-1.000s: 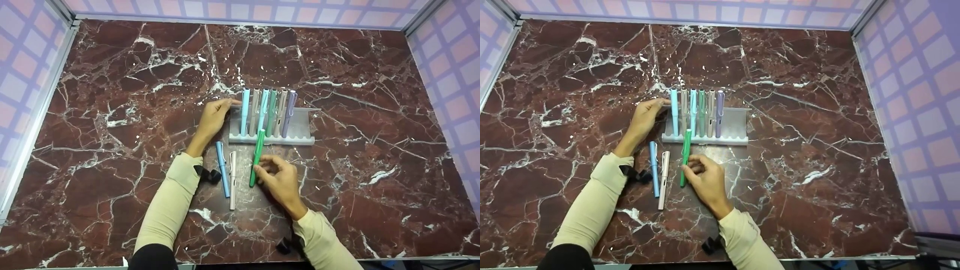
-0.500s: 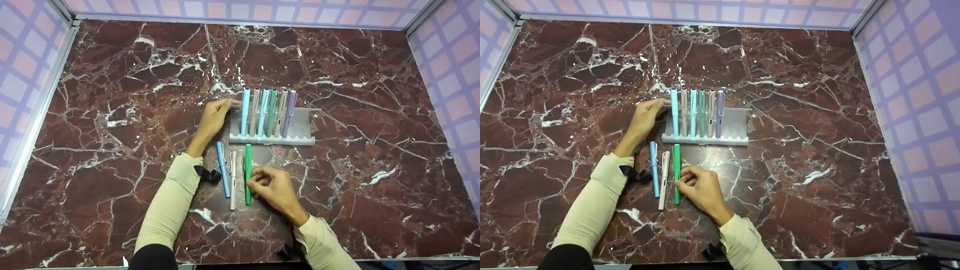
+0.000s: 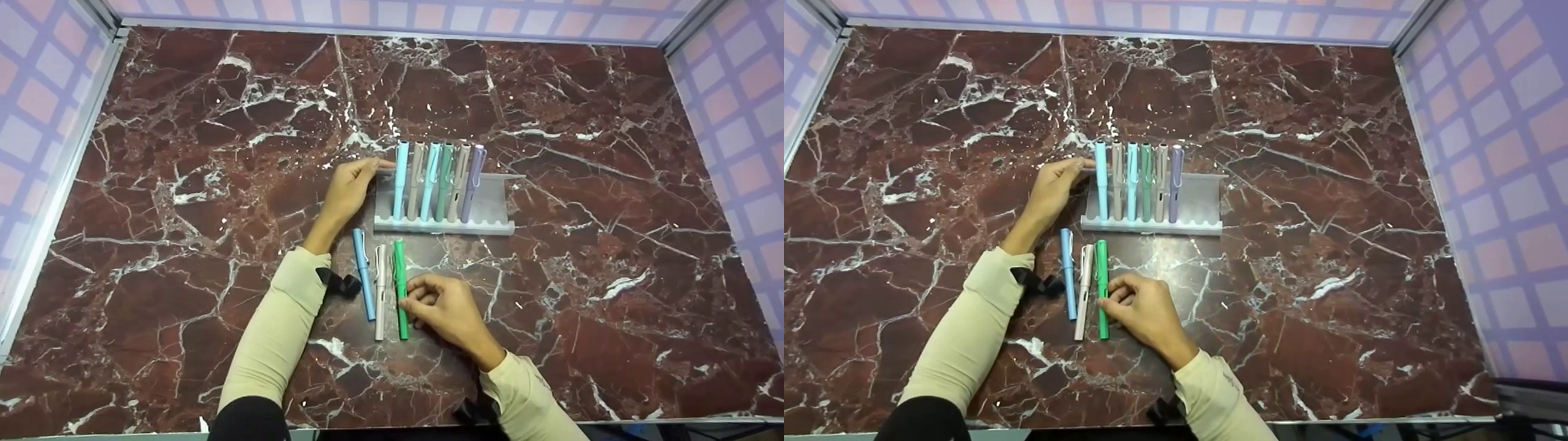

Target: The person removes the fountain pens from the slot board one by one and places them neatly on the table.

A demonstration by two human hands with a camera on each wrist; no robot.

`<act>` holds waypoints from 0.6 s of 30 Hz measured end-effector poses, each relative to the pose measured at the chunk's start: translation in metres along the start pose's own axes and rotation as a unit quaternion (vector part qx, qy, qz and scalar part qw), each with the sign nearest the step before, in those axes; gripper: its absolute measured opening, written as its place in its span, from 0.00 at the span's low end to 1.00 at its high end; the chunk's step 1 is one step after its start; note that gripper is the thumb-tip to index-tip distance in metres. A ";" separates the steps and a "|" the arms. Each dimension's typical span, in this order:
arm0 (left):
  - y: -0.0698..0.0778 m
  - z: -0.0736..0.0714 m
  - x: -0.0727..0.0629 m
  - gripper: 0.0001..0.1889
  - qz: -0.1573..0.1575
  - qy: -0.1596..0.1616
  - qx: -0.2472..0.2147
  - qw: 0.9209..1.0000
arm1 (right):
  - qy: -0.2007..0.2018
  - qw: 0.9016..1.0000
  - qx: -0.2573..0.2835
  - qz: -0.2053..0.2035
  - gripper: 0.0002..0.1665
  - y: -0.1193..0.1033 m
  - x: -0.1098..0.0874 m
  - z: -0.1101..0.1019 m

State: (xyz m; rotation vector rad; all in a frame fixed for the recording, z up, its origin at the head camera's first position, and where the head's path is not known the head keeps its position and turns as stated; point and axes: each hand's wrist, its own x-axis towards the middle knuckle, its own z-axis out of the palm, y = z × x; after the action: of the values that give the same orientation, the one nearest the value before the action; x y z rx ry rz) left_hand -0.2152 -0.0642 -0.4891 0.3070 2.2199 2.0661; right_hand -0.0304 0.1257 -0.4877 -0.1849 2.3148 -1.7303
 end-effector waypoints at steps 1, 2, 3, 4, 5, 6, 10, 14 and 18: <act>0.000 0.000 0.000 0.17 -0.001 0.001 0.001 1.000 | 0.000 1.000 0.000 0.001 0.13 0.000 0.000 0.000; 0.000 0.000 0.000 0.17 -0.002 0.001 0.004 1.000 | 0.000 1.000 0.000 0.002 0.13 0.000 0.000 0.000; 0.000 0.000 0.000 0.17 -0.003 0.002 0.006 1.000 | 0.000 1.000 0.000 0.003 0.13 0.000 0.000 0.000; 0.000 0.000 0.000 0.17 -0.003 0.003 0.009 1.000 | 0.000 1.000 0.000 0.006 0.13 0.000 0.000 0.000; 0.001 0.000 0.000 0.17 -0.004 0.003 0.011 1.000 | -0.001 1.000 0.000 0.007 0.12 -0.001 0.000 0.000; 0.001 0.000 0.000 0.17 -0.005 0.004 0.015 1.000 | -0.001 1.000 0.000 0.008 0.12 -0.001 0.000 0.000; 0.001 0.000 0.000 0.17 -0.005 0.004 0.020 1.000 | -0.002 1.000 0.005 0.014 0.12 -0.002 0.000 0.000; 0.001 0.000 0.000 0.17 0.004 0.003 0.016 1.000 | -0.006 0.999 0.030 0.014 0.13 -0.002 0.002 0.000; 0.000 0.000 0.000 0.17 0.013 0.000 0.003 1.000 | -0.009 0.999 0.046 0.008 0.13 -0.001 0.002 0.000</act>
State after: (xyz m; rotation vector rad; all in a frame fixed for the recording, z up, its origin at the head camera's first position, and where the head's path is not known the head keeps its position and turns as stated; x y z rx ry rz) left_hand -0.2156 -0.0645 -0.4894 0.3388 2.2349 2.0728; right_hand -0.0325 0.1246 -0.4867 -0.1645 2.2125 -1.8149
